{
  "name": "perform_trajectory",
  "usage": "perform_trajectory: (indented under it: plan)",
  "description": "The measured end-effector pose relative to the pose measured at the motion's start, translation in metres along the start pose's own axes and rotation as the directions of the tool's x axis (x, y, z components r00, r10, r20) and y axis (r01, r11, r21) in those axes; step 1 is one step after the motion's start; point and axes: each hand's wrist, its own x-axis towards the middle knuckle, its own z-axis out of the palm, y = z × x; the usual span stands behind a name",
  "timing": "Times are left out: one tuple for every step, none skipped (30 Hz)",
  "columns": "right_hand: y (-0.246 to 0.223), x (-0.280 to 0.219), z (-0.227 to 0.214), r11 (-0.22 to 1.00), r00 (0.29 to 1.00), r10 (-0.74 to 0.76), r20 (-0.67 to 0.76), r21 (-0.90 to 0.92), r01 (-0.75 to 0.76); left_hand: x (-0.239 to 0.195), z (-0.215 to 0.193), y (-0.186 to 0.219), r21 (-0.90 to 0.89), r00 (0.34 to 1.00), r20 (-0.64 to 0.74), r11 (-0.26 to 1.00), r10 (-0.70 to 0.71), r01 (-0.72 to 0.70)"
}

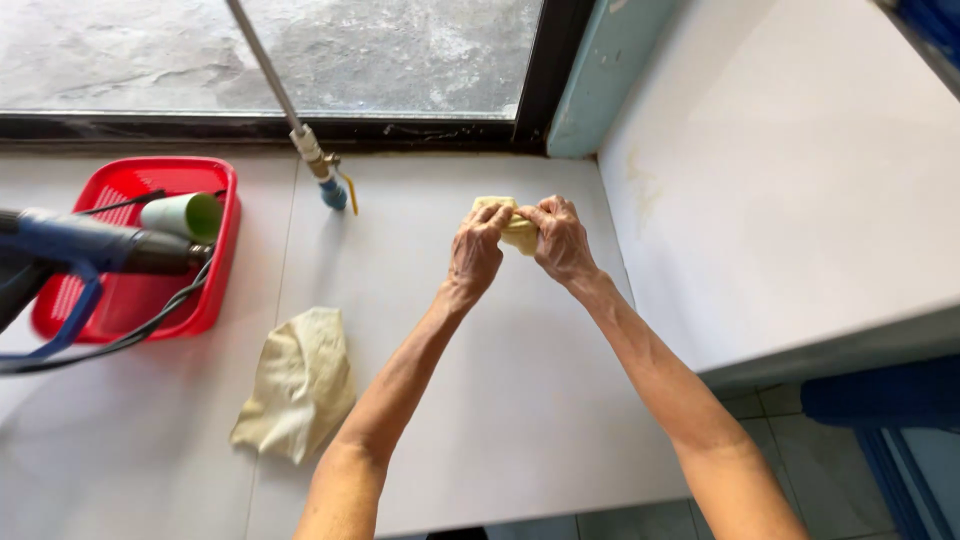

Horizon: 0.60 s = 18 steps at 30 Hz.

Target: Cleaning a white counter surface and a metal pipe joint using a cloth.

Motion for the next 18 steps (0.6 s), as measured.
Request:
perform_trajectory:
  plan:
    - [0.012,0.021,0.006,1.0,1.0,0.0,0.004,-0.004,0.0,0.017,0.01,-0.016,-0.005,1.0,-0.001,1.0,-0.003,0.003]
    - [0.024,0.038,0.013,0.999,0.999,-0.037,-0.009,-0.024,0.037,0.031,0.021,-0.032,0.036,0.999,0.031,0.999,-0.025,0.024]
    - [0.037,0.056,0.021,0.996,0.997,-0.075,-0.021,-0.045,0.074,0.044,0.032,-0.048,0.077,0.997,0.063,0.996,-0.047,0.042]
    - [0.043,0.074,0.024,0.997,0.998,-0.069,-0.012,-0.042,0.069,0.055,0.039,-0.063,0.075,0.996,0.07,0.996,-0.056,0.05]
    - [0.05,0.092,0.028,0.991,0.992,-0.125,-0.031,-0.055,0.124,0.066,0.046,-0.077,0.1,0.999,0.043,0.995,-0.033,0.028]
    - [0.056,0.107,0.033,0.983,0.984,-0.174,-0.049,-0.066,0.171,0.074,0.053,-0.09,0.126,1.0,0.024,0.992,-0.009,0.005]
    - [0.058,0.117,0.041,0.986,0.986,-0.161,-0.04,-0.06,0.159,0.078,0.058,-0.101,0.123,0.999,0.038,0.992,-0.017,0.013]
    - [0.061,0.13,0.046,0.973,0.972,-0.221,-0.083,-0.089,0.213,0.084,0.064,-0.111,0.199,0.999,-0.032,0.98,0.02,-0.013]
    - [0.063,0.142,0.05,0.957,0.952,-0.28,-0.123,-0.12,0.266,0.091,0.069,-0.119,0.275,0.993,-0.099,0.961,0.063,-0.034]
    - [0.075,0.144,0.066,0.958,0.954,-0.274,-0.12,-0.121,0.26,0.09,0.072,-0.123,0.27,0.994,-0.094,0.962,0.061,-0.034]
    - [0.086,0.146,0.082,0.942,0.943,-0.311,-0.12,-0.173,0.288,0.088,0.074,-0.128,0.24,0.994,-0.105,0.97,-0.001,0.026]
    - [0.095,0.15,0.098,0.92,0.928,-0.353,-0.119,-0.222,0.322,0.087,0.074,-0.133,0.214,0.991,-0.119,0.973,-0.062,0.087]
    - [0.115,0.14,0.121,0.92,0.928,-0.352,-0.117,-0.222,0.321,0.074,0.094,-0.15,0.213,0.991,-0.119,0.973,-0.064,0.088]
    - [0.135,0.127,0.146,0.927,0.945,-0.323,-0.061,-0.224,0.302,0.059,0.113,-0.168,0.257,0.979,0.046,0.95,-0.198,0.18]
    - [0.154,0.114,0.17,0.932,0.956,-0.292,-0.004,-0.227,0.283,0.043,0.133,-0.185,0.314,0.922,0.203,0.914,-0.33,0.257]
    - [0.152,0.11,0.168,0.935,0.959,-0.284,0.0,-0.223,0.277,0.037,0.144,-0.186,0.315,0.918,0.212,0.913,-0.334,0.26]
    - [0.15,0.105,0.166,0.955,0.971,-0.238,0.033,-0.174,0.24,0.032,0.155,-0.187,0.433,0.95,0.132,0.879,-0.282,0.2]
    - [0.148,0.099,0.162,0.971,0.979,-0.193,0.071,-0.129,0.201,0.025,0.167,-0.185,0.544,0.974,0.059,0.825,-0.217,0.151]
